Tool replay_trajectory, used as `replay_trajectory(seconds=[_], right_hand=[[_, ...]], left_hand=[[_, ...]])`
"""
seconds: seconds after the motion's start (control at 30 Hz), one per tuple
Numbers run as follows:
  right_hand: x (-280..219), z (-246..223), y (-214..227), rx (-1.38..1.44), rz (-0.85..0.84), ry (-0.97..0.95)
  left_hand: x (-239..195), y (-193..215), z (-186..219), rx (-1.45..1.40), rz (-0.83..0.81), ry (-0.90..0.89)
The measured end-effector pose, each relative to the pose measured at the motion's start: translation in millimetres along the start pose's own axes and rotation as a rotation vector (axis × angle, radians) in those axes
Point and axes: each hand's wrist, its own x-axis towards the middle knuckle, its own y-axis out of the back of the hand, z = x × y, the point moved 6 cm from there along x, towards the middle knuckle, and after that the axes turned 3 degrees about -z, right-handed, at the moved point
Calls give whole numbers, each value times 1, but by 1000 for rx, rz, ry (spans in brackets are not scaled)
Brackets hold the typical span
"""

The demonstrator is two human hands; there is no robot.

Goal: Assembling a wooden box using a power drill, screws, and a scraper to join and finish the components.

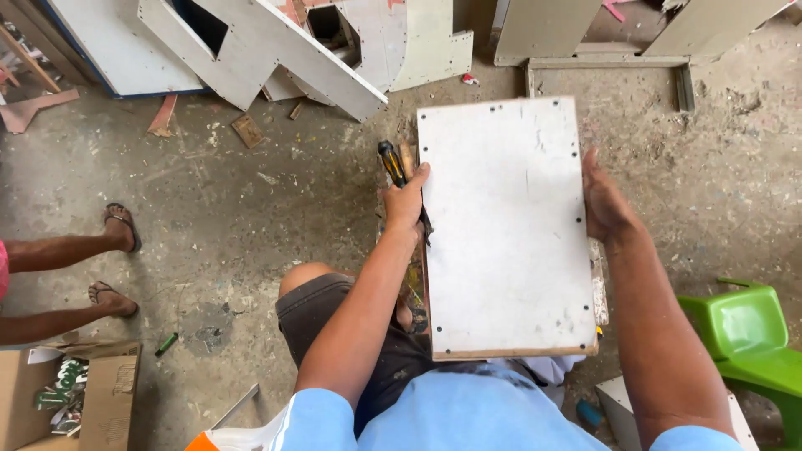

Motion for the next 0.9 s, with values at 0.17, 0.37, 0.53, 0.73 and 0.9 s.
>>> replay_trajectory(seconds=[0.17, 0.37, 0.53, 0.73, 0.9], right_hand=[[-2, 19, -9, 20, -15, -128], [34, 56, 17, 85, -7, -175], [96, 147, 80, -197, 150, -253], [-21, 107, 53, -481, 113, -26], [-92, 126, 13, -108, 115, -171]], left_hand=[[-5, -2, -12, 90, -3, 92], [14, 5, -22, 58, 23, 104], [18, 25, -15, 79, 19, 50], [36, 58, -10, 147, -8, -122], [15, 68, -34, 291, -4, -159]])
